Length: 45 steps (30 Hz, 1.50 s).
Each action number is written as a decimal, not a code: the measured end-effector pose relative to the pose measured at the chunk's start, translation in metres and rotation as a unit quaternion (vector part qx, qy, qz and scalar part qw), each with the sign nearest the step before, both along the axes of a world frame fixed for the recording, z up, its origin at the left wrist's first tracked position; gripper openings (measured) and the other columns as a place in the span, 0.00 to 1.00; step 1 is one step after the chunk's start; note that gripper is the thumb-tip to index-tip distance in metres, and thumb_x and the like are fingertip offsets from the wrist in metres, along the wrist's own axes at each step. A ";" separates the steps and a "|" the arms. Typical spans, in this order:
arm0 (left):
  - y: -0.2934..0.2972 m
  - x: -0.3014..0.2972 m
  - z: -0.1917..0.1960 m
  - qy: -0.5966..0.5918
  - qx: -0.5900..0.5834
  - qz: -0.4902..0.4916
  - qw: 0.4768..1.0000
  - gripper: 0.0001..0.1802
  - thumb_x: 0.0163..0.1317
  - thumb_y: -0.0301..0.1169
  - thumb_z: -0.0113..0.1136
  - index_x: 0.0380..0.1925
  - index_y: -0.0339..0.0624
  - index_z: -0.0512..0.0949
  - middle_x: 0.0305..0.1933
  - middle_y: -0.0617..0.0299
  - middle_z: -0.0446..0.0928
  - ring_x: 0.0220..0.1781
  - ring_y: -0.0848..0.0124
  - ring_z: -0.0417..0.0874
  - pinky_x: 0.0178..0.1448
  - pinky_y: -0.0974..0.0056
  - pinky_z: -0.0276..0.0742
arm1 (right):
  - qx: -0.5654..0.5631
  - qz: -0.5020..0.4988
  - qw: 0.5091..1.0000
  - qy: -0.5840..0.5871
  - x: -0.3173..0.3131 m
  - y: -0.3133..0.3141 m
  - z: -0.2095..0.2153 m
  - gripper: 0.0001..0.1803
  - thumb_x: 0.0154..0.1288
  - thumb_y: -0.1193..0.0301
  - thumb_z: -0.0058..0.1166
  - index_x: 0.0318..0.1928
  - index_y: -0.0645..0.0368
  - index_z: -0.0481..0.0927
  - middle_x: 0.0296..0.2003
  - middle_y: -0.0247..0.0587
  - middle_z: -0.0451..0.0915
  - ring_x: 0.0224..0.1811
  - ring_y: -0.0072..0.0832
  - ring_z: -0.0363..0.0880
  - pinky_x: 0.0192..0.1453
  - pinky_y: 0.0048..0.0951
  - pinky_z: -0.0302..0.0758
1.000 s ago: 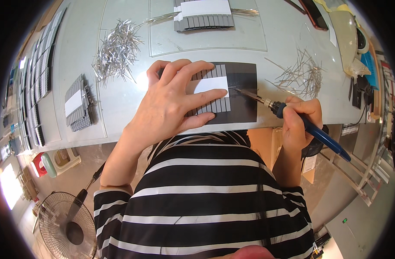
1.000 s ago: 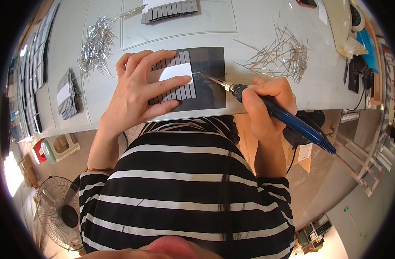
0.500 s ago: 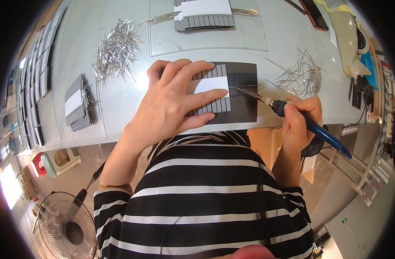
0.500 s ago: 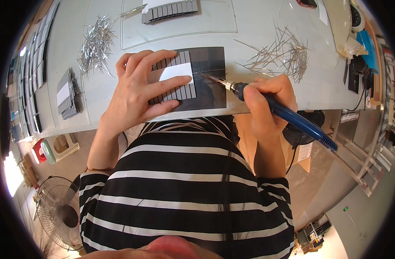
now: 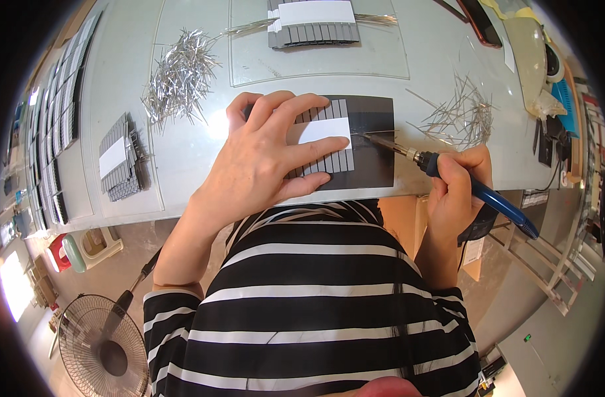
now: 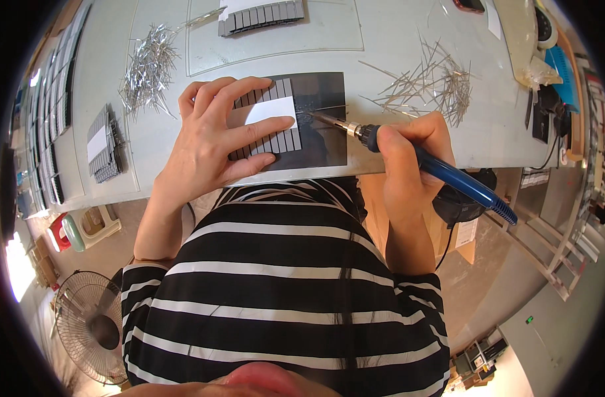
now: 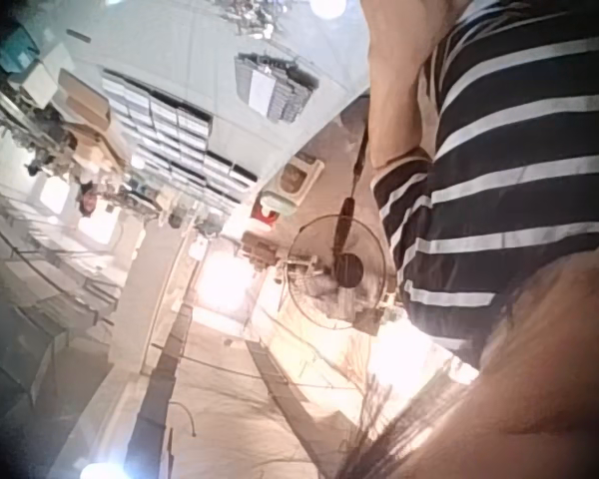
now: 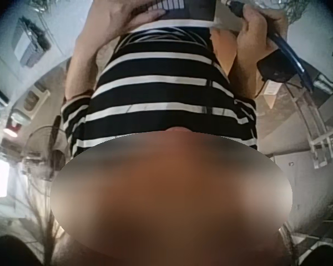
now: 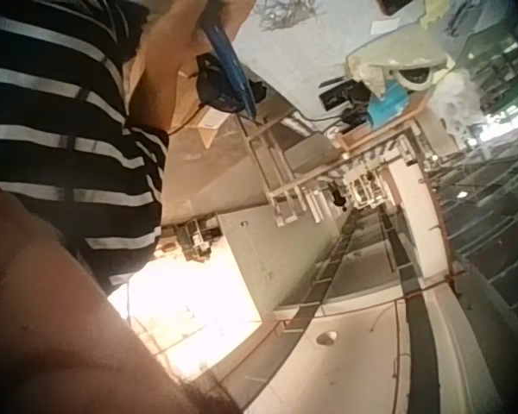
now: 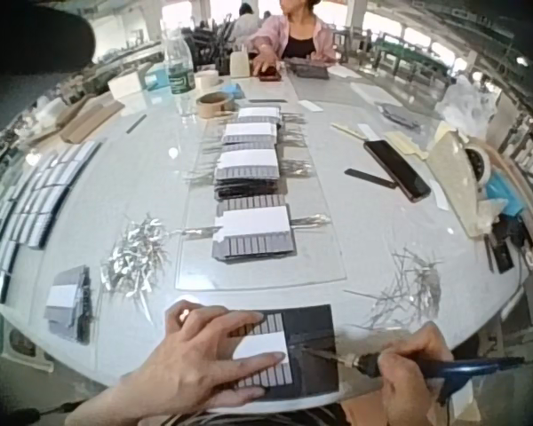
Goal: The person solders metallic wire strips onto rectangular plates using a soldering iron, presses and aligns the components by hand, and stacks the assembled pieces on the table.
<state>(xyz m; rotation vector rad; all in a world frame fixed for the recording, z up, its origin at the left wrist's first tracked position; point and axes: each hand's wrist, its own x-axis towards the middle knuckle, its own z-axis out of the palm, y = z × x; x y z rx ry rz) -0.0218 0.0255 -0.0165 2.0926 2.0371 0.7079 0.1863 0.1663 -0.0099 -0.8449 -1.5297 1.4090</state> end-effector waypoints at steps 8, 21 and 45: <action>0.000 0.000 0.000 0.002 -0.002 0.001 1.000 0.21 0.48 0.44 0.69 0.46 0.62 0.85 0.63 0.61 0.71 0.60 0.57 0.69 0.65 0.51 0.54 | 0.045 -0.038 0.998 -0.037 -0.004 -0.015 0.005 0.07 0.57 0.80 0.52 0.26 0.63 0.68 0.19 0.33 0.70 0.17 0.10 0.56 0.21 0.15 0.52; 0.000 0.000 0.000 0.000 -0.002 0.001 1.000 0.22 0.48 0.42 0.69 0.47 0.62 0.85 0.63 0.60 0.71 0.59 0.57 0.69 0.64 0.51 0.55 | 0.122 0.023 0.985 -0.118 -0.007 -0.027 0.026 0.08 0.59 0.81 0.55 0.26 0.63 0.69 0.20 0.32 0.71 0.21 0.12 0.61 0.24 0.17 0.57; 0.000 0.000 0.001 0.004 -0.006 -0.001 1.000 0.22 0.49 0.42 0.69 0.48 0.63 0.85 0.63 0.60 0.71 0.60 0.56 0.68 0.64 0.50 0.55 | 0.088 -0.056 0.990 -0.093 -0.009 -0.034 0.014 0.11 0.61 0.79 0.55 0.26 0.60 0.66 0.18 0.28 0.68 0.19 0.10 0.58 0.22 0.16 0.54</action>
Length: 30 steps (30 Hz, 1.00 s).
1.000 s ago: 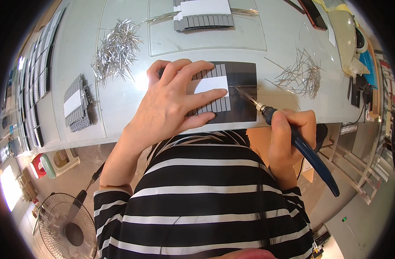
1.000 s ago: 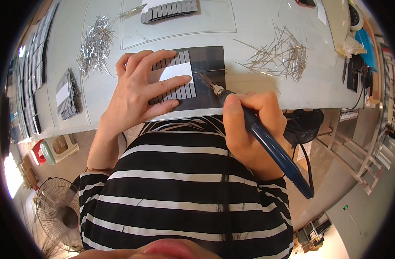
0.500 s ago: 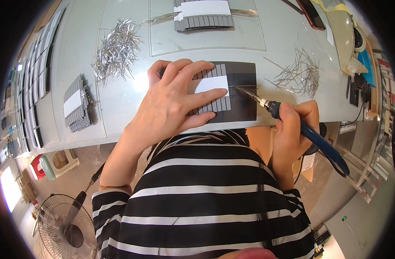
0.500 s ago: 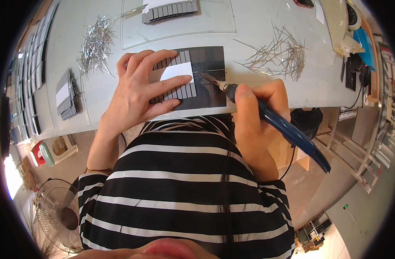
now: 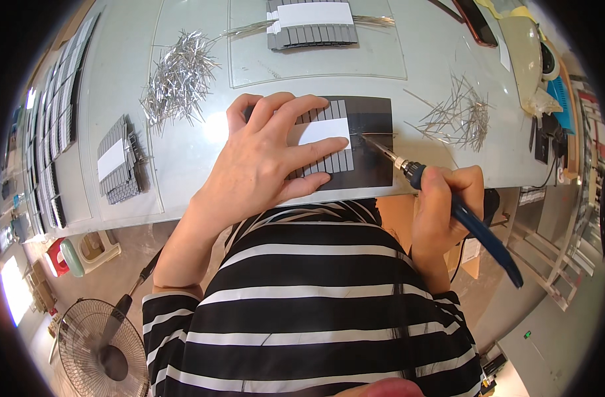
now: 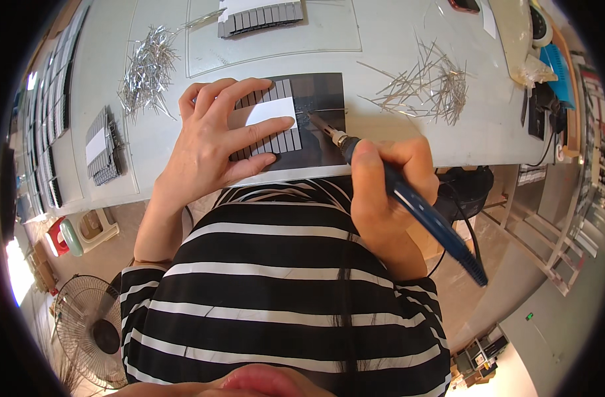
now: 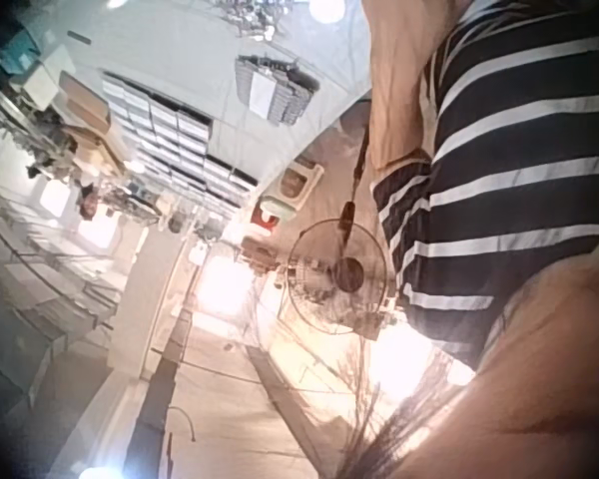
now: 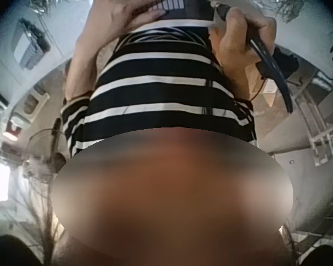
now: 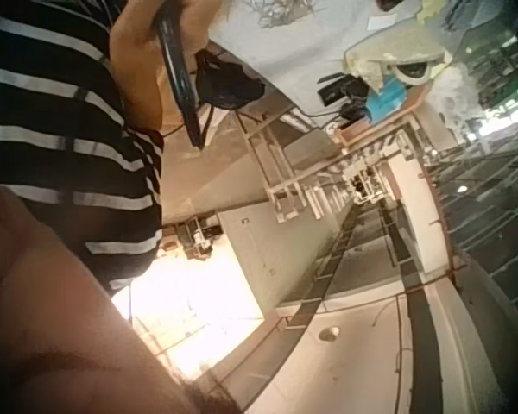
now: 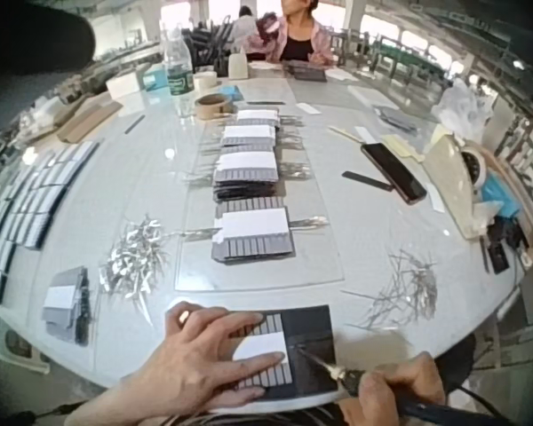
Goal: The person solders metallic wire strips onto rectangular plates using a soldering iron, presses and aligns the components by hand, and stacks the assembled pieces on the table.
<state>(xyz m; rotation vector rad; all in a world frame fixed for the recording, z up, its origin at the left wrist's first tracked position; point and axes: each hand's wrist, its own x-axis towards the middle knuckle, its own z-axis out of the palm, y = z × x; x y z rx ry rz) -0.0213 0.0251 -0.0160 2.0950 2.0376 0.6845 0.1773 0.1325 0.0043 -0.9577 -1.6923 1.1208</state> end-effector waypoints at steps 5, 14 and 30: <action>0.001 0.000 0.000 -0.001 -0.003 -0.002 1.000 0.23 0.48 0.42 0.69 0.48 0.63 0.85 0.63 0.61 0.71 0.60 0.57 0.68 0.64 0.50 0.55 | 0.131 0.121 0.981 -0.074 0.009 -0.001 0.004 0.11 0.61 0.78 0.60 0.30 0.63 0.69 0.18 0.41 0.74 0.16 0.25 0.72 0.20 0.25 0.67; 0.000 0.000 0.001 0.001 -0.004 0.000 1.000 0.23 0.48 0.42 0.69 0.48 0.63 0.85 0.64 0.61 0.70 0.60 0.56 0.68 0.65 0.50 0.55 | 0.194 0.174 0.957 -0.129 0.007 0.010 0.013 0.10 0.58 0.78 0.62 0.28 0.61 0.71 0.17 0.42 0.73 0.15 0.35 0.74 0.21 0.30 0.70; 0.000 0.002 0.001 0.002 0.001 0.000 1.000 0.21 0.49 0.43 0.68 0.47 0.63 0.85 0.63 0.61 0.71 0.60 0.56 0.68 0.65 0.51 0.54 | -0.010 -0.005 0.999 0.051 0.003 0.016 -0.014 0.10 0.57 0.80 0.50 0.23 0.61 0.64 0.16 0.30 0.64 0.15 0.11 0.55 0.18 0.17 0.53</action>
